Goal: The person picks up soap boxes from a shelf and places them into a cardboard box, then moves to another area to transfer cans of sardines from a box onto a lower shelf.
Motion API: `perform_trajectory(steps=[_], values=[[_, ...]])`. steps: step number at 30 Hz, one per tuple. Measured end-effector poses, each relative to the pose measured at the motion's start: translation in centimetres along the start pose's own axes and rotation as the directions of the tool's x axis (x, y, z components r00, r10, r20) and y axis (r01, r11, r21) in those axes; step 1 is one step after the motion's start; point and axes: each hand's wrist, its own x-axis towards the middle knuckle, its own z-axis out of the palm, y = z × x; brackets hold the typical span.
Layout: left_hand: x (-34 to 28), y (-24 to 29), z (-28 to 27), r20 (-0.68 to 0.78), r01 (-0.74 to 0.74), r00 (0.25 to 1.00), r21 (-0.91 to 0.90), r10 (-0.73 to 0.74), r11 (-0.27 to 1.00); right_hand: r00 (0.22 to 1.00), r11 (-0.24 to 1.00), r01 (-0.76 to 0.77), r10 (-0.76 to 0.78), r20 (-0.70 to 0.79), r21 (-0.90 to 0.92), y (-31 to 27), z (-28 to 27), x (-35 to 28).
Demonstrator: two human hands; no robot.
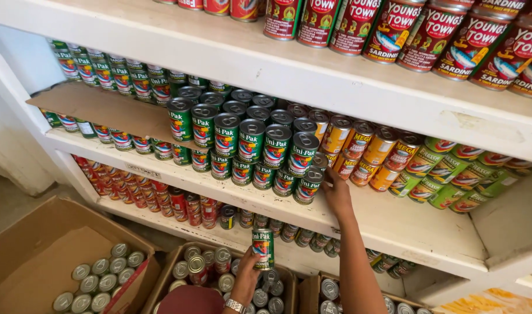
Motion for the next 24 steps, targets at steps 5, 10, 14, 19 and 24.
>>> perform_trajectory(steps=[5, 10, 14, 19, 24], values=[[-0.9, 0.7, 1.1, 0.015, 0.019, 1.0, 0.05, -0.02, 0.999, 0.999, 1.0, -0.026, 0.025, -0.04, -0.017, -0.7, -0.2, -0.1], [-1.3, 0.9, 1.9, 0.035, 0.013, 0.999, 0.102, -0.017, 0.995, 0.999, 0.999, -0.02, 0.019, -0.046, -0.032, -1.6, -0.7, -1.1], [-1.2, 0.5, 1.9, 0.122, -0.16, 0.982, 0.132, 0.144, 0.978, 0.974, 1.0, 0.015, -0.012, -0.228, 0.012, -7.3, -1.0, -7.6], [-1.3, 0.6, 2.3, 0.164, -0.286, 0.951, 0.141, 0.263, 0.948, 0.997, 0.986, -0.081, 0.079, 0.019, 0.147, -5.8, 3.7, -18.9], [-1.2, -0.5, 2.0, 0.214, -0.344, 0.927, 0.152, 0.309, 0.927, 0.88, 0.866, -0.407, 0.287, 0.378, 0.29, -3.0, 6.8, -23.4]])
